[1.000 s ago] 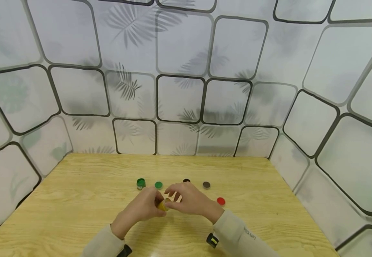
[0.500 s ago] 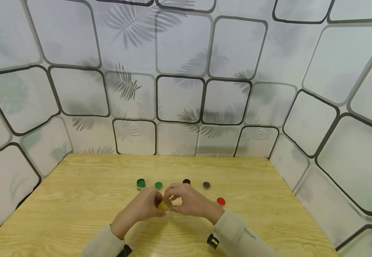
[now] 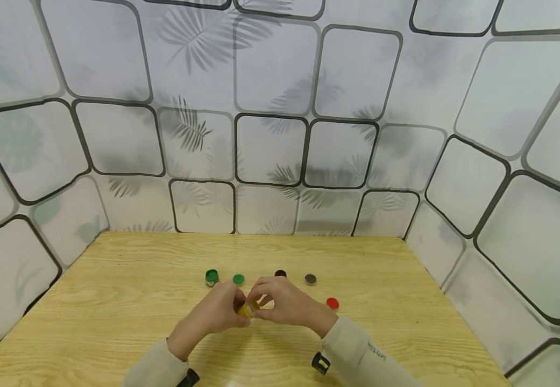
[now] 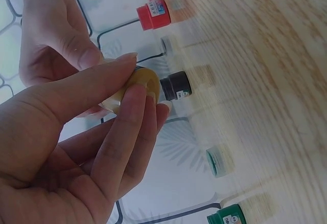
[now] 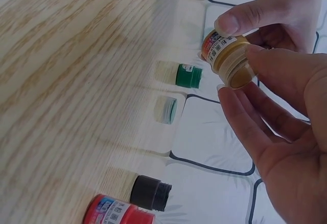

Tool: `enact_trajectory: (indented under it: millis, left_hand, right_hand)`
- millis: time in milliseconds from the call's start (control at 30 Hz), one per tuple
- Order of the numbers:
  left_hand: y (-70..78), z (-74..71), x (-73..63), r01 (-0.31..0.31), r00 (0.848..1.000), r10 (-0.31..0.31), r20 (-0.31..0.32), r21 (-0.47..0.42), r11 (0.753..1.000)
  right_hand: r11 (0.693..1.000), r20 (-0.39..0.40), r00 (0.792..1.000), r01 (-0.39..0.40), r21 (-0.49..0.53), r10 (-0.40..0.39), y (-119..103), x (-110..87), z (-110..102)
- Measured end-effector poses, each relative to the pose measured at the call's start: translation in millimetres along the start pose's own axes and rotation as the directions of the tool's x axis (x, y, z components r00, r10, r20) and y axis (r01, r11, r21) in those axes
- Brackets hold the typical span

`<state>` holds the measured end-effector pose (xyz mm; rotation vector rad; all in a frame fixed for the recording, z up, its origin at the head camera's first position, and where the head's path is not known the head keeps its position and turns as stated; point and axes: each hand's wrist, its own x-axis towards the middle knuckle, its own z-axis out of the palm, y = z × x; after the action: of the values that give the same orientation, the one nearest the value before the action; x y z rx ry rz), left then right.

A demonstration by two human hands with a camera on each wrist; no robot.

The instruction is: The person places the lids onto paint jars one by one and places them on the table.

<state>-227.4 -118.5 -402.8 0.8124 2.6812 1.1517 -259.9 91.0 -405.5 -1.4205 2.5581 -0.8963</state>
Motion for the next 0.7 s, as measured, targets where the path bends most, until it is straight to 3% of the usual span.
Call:
enact_trajectory:
  millis: [700]
  left_hand:
    - [1.1, 0.1, 0.9, -0.012, 1.000, 0.013, -0.023, 0.021, 1.000]
  right_hand:
    - [0.997, 0.006, 0.997, -0.077, -0.002, 0.077, -3.7, 1.6, -0.8]
